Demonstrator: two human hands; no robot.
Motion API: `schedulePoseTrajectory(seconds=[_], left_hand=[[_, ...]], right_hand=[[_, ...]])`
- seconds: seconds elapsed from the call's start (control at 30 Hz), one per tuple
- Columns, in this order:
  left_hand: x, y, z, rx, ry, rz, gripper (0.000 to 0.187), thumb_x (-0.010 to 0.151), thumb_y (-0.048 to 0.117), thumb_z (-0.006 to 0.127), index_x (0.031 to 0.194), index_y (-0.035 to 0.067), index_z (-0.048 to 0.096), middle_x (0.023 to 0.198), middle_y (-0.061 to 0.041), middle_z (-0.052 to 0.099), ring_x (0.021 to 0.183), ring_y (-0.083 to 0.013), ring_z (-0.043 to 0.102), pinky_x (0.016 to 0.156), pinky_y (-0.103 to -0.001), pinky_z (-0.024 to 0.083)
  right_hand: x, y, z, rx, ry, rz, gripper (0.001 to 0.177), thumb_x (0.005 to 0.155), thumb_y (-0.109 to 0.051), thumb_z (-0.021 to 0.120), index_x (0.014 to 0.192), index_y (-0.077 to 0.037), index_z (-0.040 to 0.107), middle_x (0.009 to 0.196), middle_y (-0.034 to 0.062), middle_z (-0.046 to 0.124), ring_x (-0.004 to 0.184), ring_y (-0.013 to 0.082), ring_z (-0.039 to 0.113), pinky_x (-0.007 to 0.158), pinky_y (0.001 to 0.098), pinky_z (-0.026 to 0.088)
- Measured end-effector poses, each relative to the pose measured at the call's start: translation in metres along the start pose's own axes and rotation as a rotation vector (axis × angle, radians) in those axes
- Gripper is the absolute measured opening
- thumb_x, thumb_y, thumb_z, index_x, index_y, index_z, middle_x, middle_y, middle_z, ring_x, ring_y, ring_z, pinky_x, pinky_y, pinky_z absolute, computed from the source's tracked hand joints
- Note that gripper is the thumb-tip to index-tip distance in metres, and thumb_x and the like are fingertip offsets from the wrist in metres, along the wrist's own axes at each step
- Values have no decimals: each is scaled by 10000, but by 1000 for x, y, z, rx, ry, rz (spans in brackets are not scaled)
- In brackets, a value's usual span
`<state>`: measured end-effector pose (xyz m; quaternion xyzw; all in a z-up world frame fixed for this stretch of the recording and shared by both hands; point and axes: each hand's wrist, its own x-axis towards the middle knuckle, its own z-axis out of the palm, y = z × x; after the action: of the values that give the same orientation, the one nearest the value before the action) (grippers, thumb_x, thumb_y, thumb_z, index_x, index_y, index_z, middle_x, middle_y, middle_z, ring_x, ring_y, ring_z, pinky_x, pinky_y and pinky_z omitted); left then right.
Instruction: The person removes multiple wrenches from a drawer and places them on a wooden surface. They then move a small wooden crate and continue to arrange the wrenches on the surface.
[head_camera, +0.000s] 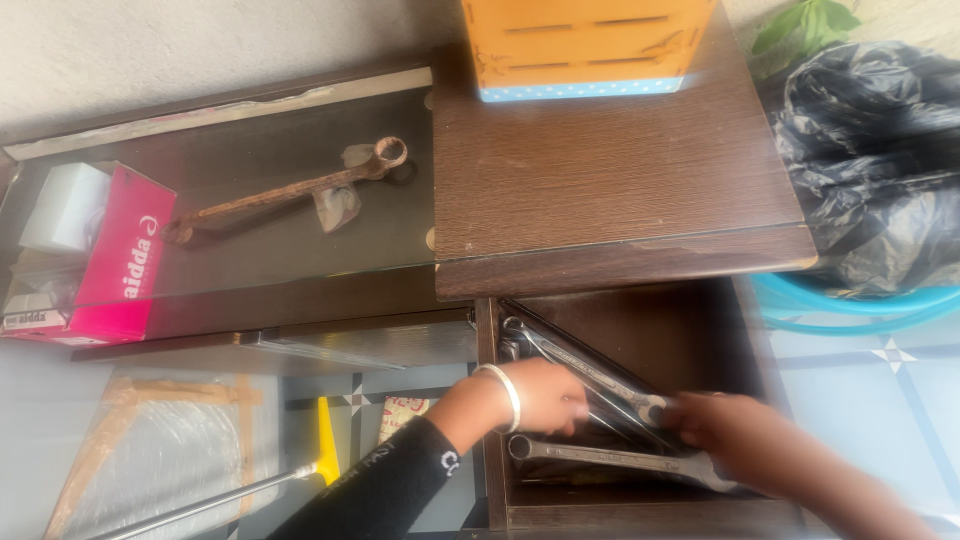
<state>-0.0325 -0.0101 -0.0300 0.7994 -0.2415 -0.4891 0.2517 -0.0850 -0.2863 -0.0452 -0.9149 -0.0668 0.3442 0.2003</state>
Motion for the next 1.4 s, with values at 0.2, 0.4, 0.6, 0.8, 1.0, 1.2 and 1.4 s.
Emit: schedulePoseTrajectory(seconds=[0.2, 0.4, 0.6, 0.8, 1.0, 1.2, 1.4], left_hand=[[-37, 2, -19, 268, 297, 18, 281, 955, 333, 568, 1096, 192, 766, 1052, -32, 760, 1007, -239, 693, 915, -420, 530], [-45, 11, 3, 516, 241, 78, 268, 898, 424, 666, 1059, 244, 781, 934, -14, 788, 1033, -222, 673, 1141, -489, 312], [-38, 7, 30, 625, 238, 167, 403, 745, 454, 779, 1063, 209, 753, 914, -31, 764, 1026, -243, 648, 1055, -472, 320], [-30, -1, 49, 765, 271, 148, 220, 856, 381, 736, 820, 168, 777, 804, -25, 752, 980, -212, 660, 1077, -426, 355], [-34, -13, 52, 762, 369, 195, 272, 860, 404, 738, 772, 150, 778, 781, -24, 738, 981, -217, 634, 1079, -435, 343], [-41, -16, 57, 744, 496, 233, 259, 856, 408, 749, 789, 161, 786, 805, -4, 731, 1001, -225, 619, 1080, -433, 343], [-45, -19, 59, 693, 566, 227, 279, 855, 423, 743, 788, 156, 786, 821, -2, 726, 1009, -223, 616, 1074, -423, 353]], right_hand=[[-4, -5, 0, 59, 113, 6, 240, 930, -300, 683, 1149, -221, 741, 1015, 28, 793, 987, 216, 747, 881, 373, 590], [14, 32, -11, 301, 184, 7, 380, 912, -68, 548, 1234, -183, 714, 1173, 9, 782, 1119, 171, 737, 993, 365, 573], [21, 68, -22, 671, 71, 86, 345, 969, -99, 572, 1299, -119, 671, 1199, 118, 724, 1114, 230, 715, 966, 394, 579], [-9, 27, -12, 154, -92, 188, 390, 915, -275, 734, 1304, -261, 717, 1110, 1, 794, 1019, 155, 752, 941, 324, 641], [-12, -17, -8, -17, -11, 279, 340, 892, -445, 763, 1138, -210, 771, 991, 57, 833, 931, 218, 796, 861, 347, 623], [8, -31, -1, 29, 143, 276, 315, 879, -460, 750, 1092, -229, 782, 989, 55, 800, 874, 251, 795, 817, 382, 640], [31, -28, 12, -47, 213, 3, 432, 730, -389, 828, 1115, -216, 738, 1052, 24, 752, 1002, 210, 729, 864, 360, 592]])
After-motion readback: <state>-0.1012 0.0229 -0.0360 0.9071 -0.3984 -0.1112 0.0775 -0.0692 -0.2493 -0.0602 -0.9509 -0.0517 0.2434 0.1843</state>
